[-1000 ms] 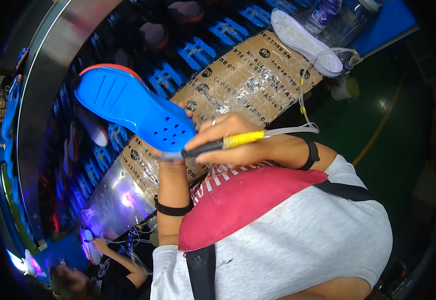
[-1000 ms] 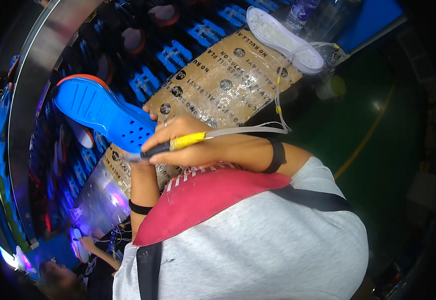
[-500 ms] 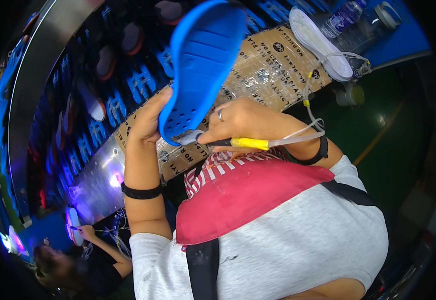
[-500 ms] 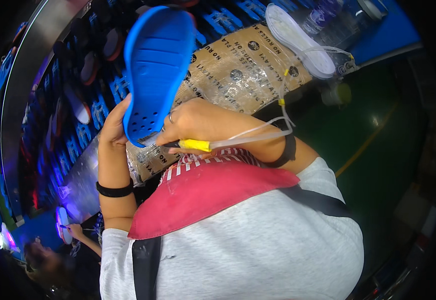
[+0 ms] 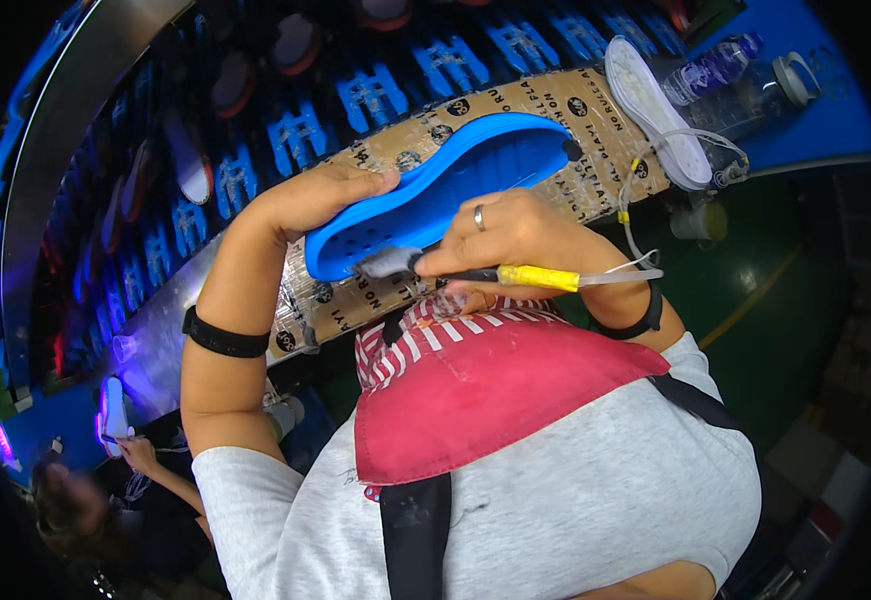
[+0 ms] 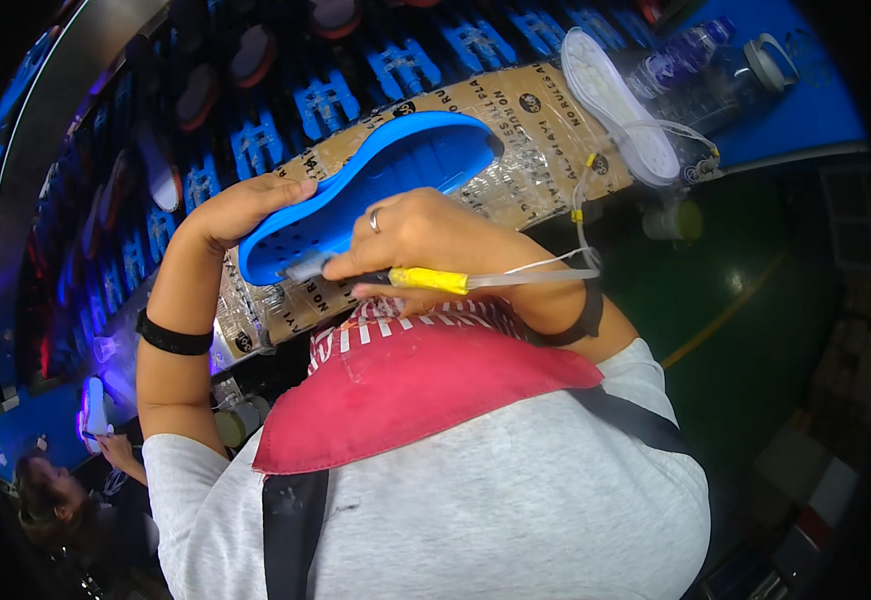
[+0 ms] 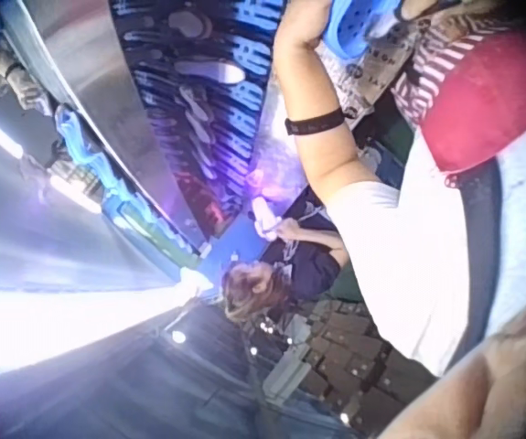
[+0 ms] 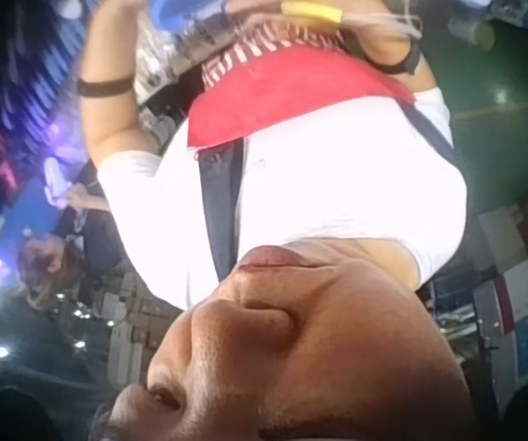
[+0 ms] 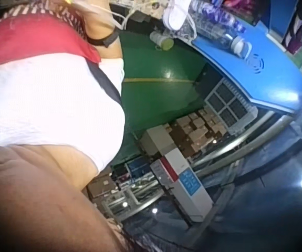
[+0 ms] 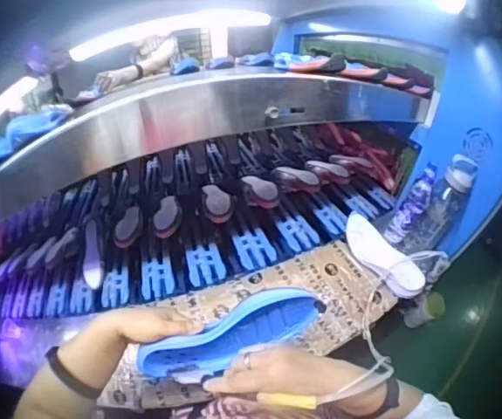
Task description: Applying adhesive to the interior edges and surfaces of blue shoe soles using a handheld applicator brush.
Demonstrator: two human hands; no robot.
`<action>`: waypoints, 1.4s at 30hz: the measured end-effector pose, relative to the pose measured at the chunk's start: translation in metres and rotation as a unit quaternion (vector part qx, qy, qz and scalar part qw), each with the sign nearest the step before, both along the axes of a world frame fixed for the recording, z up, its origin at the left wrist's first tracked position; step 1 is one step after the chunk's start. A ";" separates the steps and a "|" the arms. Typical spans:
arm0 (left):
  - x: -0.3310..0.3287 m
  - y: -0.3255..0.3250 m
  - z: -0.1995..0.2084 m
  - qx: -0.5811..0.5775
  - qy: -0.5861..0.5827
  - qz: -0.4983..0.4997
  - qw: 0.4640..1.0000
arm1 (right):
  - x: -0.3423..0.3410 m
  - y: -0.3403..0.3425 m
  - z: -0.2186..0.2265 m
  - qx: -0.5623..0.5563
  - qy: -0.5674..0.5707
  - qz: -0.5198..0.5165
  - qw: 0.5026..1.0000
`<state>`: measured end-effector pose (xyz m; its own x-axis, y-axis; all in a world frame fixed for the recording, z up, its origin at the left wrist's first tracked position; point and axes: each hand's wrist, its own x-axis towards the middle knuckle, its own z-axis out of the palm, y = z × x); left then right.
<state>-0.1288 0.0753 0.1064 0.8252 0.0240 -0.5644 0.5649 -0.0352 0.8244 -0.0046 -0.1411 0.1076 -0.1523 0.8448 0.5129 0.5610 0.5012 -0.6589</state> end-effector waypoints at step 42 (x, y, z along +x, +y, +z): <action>-0.055 -0.085 -0.121 -0.620 -0.247 0.346 0.659 | 0.007 -0.003 0.002 -0.051 0.211 -0.217 0.952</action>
